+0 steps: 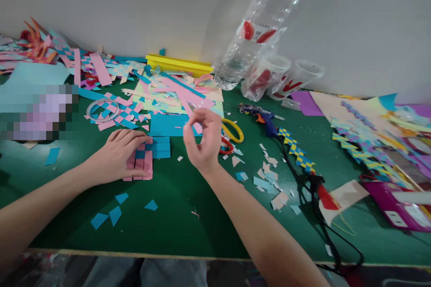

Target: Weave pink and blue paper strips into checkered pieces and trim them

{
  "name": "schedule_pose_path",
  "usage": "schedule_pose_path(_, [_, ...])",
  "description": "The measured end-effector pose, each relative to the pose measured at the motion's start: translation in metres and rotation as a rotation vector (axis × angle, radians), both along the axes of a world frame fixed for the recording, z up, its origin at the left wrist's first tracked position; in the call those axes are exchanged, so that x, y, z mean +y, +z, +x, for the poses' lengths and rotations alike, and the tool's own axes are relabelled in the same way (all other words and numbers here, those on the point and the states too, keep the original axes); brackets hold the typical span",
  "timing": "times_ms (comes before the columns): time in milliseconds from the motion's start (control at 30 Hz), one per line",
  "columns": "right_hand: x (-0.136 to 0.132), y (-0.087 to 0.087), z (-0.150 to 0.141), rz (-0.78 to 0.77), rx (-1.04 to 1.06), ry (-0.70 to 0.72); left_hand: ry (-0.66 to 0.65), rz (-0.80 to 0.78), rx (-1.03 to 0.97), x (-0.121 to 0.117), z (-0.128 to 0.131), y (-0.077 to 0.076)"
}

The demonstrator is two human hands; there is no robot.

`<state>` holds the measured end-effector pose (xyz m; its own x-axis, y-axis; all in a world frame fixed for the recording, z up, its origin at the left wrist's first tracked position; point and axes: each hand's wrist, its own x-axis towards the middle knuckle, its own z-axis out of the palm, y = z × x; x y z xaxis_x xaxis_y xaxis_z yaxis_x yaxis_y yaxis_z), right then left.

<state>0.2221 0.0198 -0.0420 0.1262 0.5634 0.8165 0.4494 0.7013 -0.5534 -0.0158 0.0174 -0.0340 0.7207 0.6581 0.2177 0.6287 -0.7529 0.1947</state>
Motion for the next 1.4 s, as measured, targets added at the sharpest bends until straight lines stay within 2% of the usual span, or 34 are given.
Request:
schedule_pose_path(133, [-0.006,-0.003,-0.002,-0.010,-0.480,0.032,-0.056,-0.029,0.017,0.004,-0.007,0.001])
schedule_pose_path(200, [-0.004,-0.007,-0.002,-0.038,-0.551,0.049,-0.099,-0.063,0.020,0.007,-0.012,0.003])
schedule_pose_path(333, [-0.001,-0.011,-0.002,-0.135,-0.459,0.071,-0.212,-0.146,0.036,0.014,-0.021,0.009])
schedule_pose_path(467, [-0.002,-0.009,-0.003,-0.327,-0.168,0.134,-0.297,-0.185,0.017,0.015,-0.022,0.015])
schedule_pose_path(533, [-0.004,-0.008,-0.005,-0.364,-0.090,0.173,-0.273,-0.164,-0.026,0.013,-0.019,0.015])
schedule_pose_path(600, [-0.006,-0.008,-0.007,-0.352,-0.115,0.196,-0.214,-0.118,-0.047,0.010,-0.015,0.014])
schedule_pose_path(700, [-0.008,-0.009,-0.011,-0.339,-0.156,0.185,-0.134,-0.030,-0.031,0.005,-0.010,0.011])
schedule_pose_path(800, [-0.007,-0.010,-0.014,-0.393,-0.061,0.179,-0.062,0.026,-0.022,0.001,-0.006,0.008])
schedule_pose_path(867, [-0.005,-0.009,-0.012,-0.376,-0.034,0.184,-0.011,0.041,-0.012,-0.001,-0.005,0.007])
schedule_pose_path(1100, [-0.005,-0.003,-0.003,-0.072,-0.430,0.038,0.053,0.017,0.041,-0.005,-0.005,0.006])
schedule_pose_path(1233, [-0.008,-0.002,-0.006,-0.084,-0.526,0.092,0.017,0.034,0.044,-0.008,-0.003,0.007])
schedule_pose_path(1400, [-0.010,0.000,-0.010,-0.104,-0.497,0.087,-0.050,0.025,0.086,-0.007,-0.004,0.007])
